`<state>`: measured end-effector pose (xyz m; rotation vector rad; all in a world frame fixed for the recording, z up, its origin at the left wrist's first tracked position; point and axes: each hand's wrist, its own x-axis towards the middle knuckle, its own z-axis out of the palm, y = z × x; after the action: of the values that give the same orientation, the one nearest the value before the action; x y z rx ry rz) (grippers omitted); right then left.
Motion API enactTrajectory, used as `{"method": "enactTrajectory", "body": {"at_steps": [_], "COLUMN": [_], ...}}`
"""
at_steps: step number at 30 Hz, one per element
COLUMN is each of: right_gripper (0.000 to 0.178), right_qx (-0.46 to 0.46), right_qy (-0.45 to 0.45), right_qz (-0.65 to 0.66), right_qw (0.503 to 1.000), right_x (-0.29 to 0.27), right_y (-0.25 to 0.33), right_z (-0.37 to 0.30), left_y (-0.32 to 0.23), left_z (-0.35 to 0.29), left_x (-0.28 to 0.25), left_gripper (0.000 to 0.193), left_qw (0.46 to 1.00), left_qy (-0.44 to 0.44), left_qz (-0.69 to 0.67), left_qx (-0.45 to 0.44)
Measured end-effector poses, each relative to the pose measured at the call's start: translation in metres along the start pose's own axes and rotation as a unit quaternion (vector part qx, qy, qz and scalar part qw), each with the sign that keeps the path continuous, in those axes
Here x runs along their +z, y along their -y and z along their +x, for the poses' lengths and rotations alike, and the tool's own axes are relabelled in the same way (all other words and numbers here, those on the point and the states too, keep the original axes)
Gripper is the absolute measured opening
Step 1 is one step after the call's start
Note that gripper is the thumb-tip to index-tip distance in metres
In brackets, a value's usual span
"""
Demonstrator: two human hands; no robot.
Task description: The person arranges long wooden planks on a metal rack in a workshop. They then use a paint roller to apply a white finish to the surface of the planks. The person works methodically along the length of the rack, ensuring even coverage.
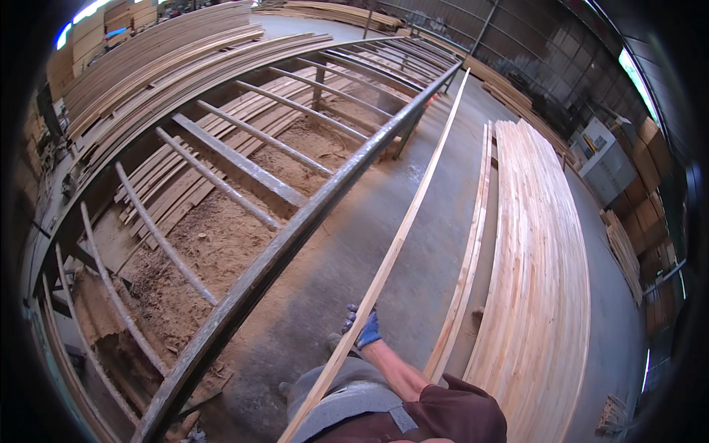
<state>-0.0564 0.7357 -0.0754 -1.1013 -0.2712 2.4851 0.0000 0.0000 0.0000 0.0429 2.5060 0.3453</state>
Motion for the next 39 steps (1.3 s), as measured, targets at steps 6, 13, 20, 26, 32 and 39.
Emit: {"method": "enactTrajectory", "body": {"at_steps": [6,13,20,26,32,39], "right_gripper": [0.051,0.051,0.059,0.047,0.047,0.034], "right_qx": [0.011,0.086,0.17,0.304,0.355,0.354], "right_qy": [0.18,0.298,0.307,0.258,0.228,0.281], "right_qz": [0.03,0.057,-0.004,-0.323,-0.357,-0.384], "right_qw": [0.983,0.949,0.936,0.858,0.833,0.805], "right_x": [0.077,0.155,0.165,0.165,0.213,0.299], "right_y": [-0.068,-0.146,-0.199,-0.254,-0.252,-0.315], "right_z": [-0.033,-0.06,-0.074,-0.128,-0.104,-0.012], "left_y": [0.045,0.031,0.025,-0.013,-0.132,-0.198], "left_z": [-0.025,-0.04,-0.037,0.0,0.108,0.21], "left_x": [0.008,-0.099,-0.133,-0.153,-0.196,-0.222], "left_gripper": [0.032,0.056,0.068,0.078,0.089,0.057], "left_qw": [0.957,0.979,0.965,0.952,0.953,0.892], "left_qy": [-0.139,-0.18,-0.221,-0.248,-0.217,-0.433], "left_qz": [-0.24,0.097,0.137,0.182,0.207,0.09], "left_qx": [-0.08,-0.018,-0.035,-0.011,0.051,0.09]}}
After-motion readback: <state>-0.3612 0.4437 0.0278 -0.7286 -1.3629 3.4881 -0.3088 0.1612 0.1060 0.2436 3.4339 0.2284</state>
